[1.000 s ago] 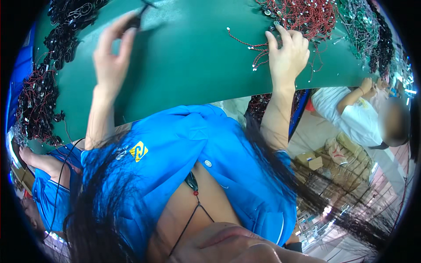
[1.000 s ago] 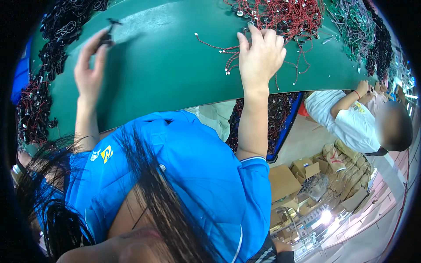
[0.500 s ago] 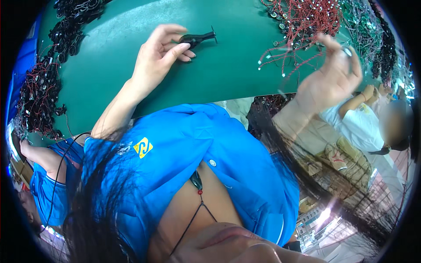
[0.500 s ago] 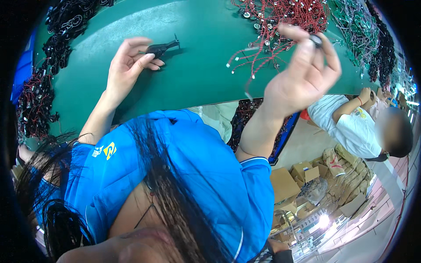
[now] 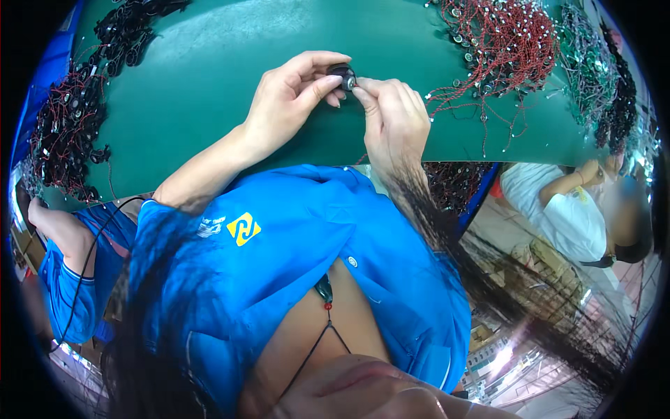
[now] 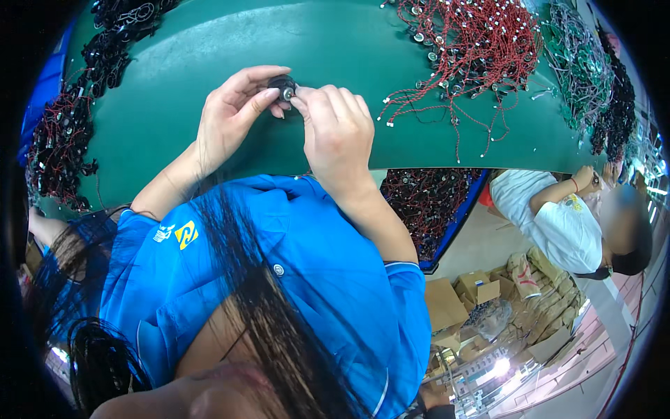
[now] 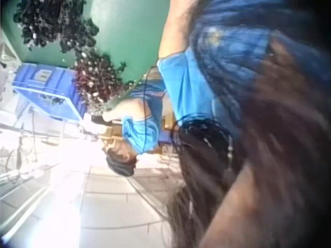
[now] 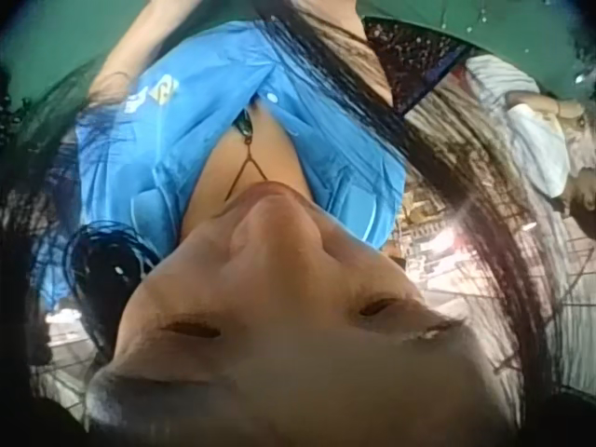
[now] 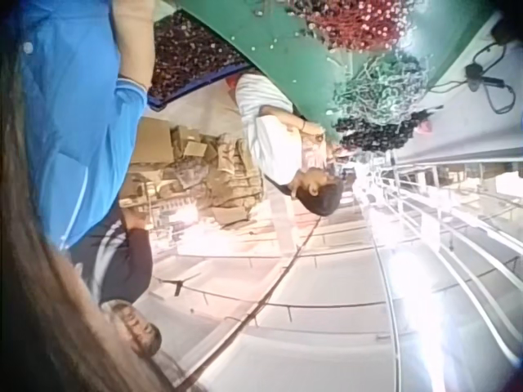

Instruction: Assembling small black electronic components onto red and green wired strands.

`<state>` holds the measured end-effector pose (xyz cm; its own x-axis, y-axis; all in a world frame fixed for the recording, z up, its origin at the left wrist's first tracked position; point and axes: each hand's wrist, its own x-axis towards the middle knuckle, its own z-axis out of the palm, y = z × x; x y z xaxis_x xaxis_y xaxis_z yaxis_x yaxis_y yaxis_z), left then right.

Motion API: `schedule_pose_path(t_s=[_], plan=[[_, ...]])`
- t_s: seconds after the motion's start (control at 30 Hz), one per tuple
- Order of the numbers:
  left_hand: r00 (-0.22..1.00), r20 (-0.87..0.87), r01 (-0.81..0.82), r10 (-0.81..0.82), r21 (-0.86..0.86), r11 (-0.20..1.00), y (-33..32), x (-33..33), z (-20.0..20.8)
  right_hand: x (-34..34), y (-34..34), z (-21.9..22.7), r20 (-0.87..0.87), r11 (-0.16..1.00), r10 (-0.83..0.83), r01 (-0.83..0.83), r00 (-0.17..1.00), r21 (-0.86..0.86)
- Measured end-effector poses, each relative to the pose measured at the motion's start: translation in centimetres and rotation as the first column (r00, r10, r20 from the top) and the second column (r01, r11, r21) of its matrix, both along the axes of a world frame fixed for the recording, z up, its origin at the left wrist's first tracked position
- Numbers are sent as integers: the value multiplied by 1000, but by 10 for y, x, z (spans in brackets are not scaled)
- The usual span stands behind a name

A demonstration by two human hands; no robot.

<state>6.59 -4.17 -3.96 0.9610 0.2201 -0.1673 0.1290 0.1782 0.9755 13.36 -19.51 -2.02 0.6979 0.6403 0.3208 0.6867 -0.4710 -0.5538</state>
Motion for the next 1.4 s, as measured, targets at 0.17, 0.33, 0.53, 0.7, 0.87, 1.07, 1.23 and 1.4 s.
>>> schedule_pose_path(t_s=[0.17, 0.33, 0.53, 0.7, 0.87, 1.07, 1.23, 1.4], plan=[[997, -56, 60, -54, 106, 992, 10, -1, 11, -2, 8, 6, -119, 1000, 4, -4, 993, -4], [994, -64, 91, -86, 85, 992, 5, 1, 13, -6, 7, 4, -236, 996, -62, 74, 970, 43], [992, -50, 118, -114, 84, 989, -1, -2, 16, -11, 2, 10, -428, 992, -105, 124, 898, 17], [992, -20, 127, -126, 98, 987, 2, -1, 10, -10, 1, 9, -362, 999, -52, 53, 931, -7], [995, 15, 80, -96, 429, 900, 0, 0, 10, -5, 6, 12, -262, 996, 5, -28, 965, -82], [997, 65, 0, -37, 485, 875, 0, -2, 5, -10, 11, 10, -205, 992, -11, -16, 979, -126], [996, 93, -45, 1, 471, 881, 0, -4, 4, -14, 12, 8, -160, 980, -47, 14, 986, -200], [994, 80, 44, -79, 369, 928, 4, -1, 5, -12, 5, 11, -159, 988, -46, 21, 986, -156]])
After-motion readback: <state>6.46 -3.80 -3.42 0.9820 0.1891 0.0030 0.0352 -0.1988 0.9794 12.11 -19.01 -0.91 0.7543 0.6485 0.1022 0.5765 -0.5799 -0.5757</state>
